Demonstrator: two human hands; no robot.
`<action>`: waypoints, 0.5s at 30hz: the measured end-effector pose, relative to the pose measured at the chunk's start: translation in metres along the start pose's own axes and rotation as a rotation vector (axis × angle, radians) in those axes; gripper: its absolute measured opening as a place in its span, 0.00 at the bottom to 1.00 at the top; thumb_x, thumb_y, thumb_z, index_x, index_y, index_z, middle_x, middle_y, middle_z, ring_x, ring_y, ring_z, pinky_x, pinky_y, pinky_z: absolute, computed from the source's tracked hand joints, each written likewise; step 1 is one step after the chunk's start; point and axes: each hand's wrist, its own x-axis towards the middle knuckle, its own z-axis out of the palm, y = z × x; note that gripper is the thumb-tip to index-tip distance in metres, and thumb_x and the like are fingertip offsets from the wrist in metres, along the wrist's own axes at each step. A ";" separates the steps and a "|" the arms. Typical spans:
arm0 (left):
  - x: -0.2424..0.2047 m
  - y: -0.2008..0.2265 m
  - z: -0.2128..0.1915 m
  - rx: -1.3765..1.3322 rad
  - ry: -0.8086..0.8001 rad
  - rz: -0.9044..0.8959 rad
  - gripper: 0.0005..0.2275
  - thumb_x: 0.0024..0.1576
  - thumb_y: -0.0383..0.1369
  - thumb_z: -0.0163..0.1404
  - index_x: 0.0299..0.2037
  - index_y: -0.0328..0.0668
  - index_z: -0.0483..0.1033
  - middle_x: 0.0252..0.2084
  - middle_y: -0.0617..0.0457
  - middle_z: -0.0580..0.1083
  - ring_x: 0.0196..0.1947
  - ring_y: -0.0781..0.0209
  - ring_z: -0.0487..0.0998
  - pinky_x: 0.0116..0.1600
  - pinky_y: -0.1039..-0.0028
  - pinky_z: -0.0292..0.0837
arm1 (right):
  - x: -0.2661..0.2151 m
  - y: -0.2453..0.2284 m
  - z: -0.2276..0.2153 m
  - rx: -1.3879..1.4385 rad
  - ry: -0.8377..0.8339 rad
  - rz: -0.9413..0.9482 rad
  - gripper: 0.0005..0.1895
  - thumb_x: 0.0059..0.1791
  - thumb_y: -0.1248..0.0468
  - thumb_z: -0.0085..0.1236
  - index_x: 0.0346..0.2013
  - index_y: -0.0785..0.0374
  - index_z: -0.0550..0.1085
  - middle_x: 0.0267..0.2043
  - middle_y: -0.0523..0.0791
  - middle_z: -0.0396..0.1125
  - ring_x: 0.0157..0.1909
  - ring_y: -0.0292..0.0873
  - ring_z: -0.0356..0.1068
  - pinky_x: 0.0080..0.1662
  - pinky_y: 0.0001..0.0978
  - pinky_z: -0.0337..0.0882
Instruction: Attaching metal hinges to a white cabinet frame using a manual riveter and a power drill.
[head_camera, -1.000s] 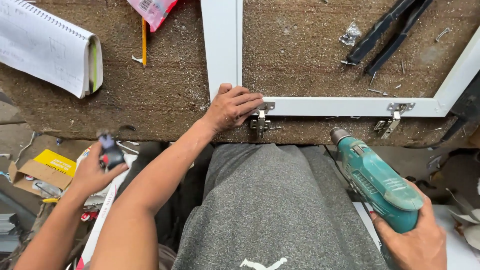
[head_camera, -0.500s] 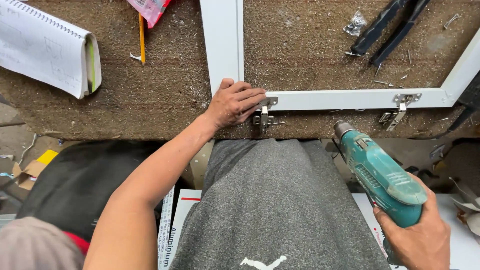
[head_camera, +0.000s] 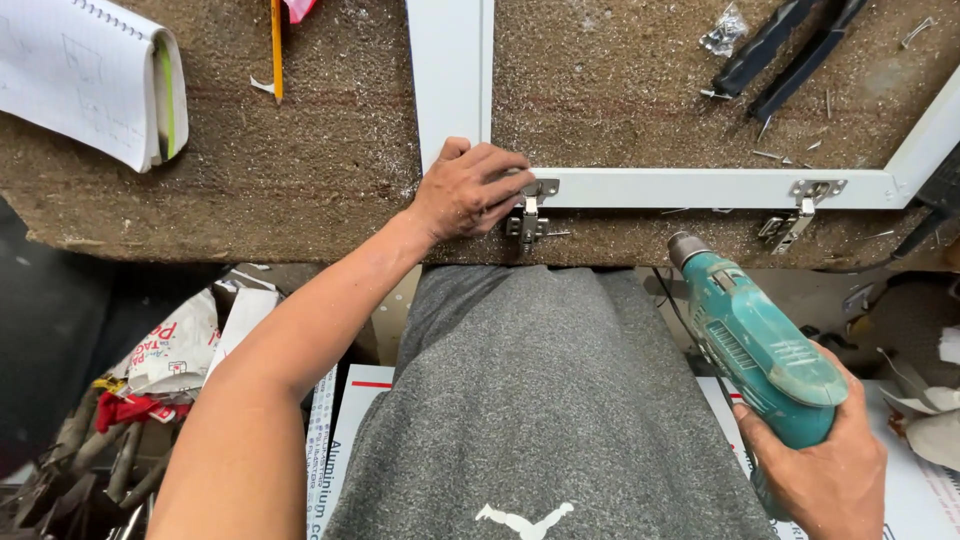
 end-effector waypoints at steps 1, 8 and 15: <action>-0.003 -0.001 0.004 0.000 0.000 -0.002 0.09 0.61 0.38 0.58 0.50 0.56 0.79 0.51 0.59 0.77 0.45 0.61 0.77 0.47 0.67 0.55 | -0.001 -0.003 -0.001 -0.002 -0.001 -0.001 0.49 0.36 0.55 0.70 0.73 0.45 0.64 0.58 0.50 0.70 0.59 0.58 0.67 0.60 0.52 0.64; -0.005 -0.002 0.004 0.056 -0.009 0.019 0.11 0.59 0.40 0.59 0.51 0.57 0.78 0.47 0.59 0.74 0.50 0.57 0.73 0.49 0.66 0.58 | -0.013 -0.015 -0.003 0.052 -0.043 0.061 0.48 0.38 0.63 0.67 0.74 0.44 0.62 0.60 0.51 0.68 0.60 0.56 0.65 0.61 0.47 0.62; -0.005 -0.003 0.008 0.057 0.011 0.027 0.12 0.57 0.38 0.60 0.51 0.55 0.78 0.44 0.58 0.74 0.47 0.58 0.73 0.48 0.67 0.60 | -0.049 0.012 0.009 0.179 0.143 -0.199 0.49 0.35 0.68 0.72 0.72 0.61 0.69 0.56 0.51 0.71 0.56 0.46 0.68 0.60 0.39 0.65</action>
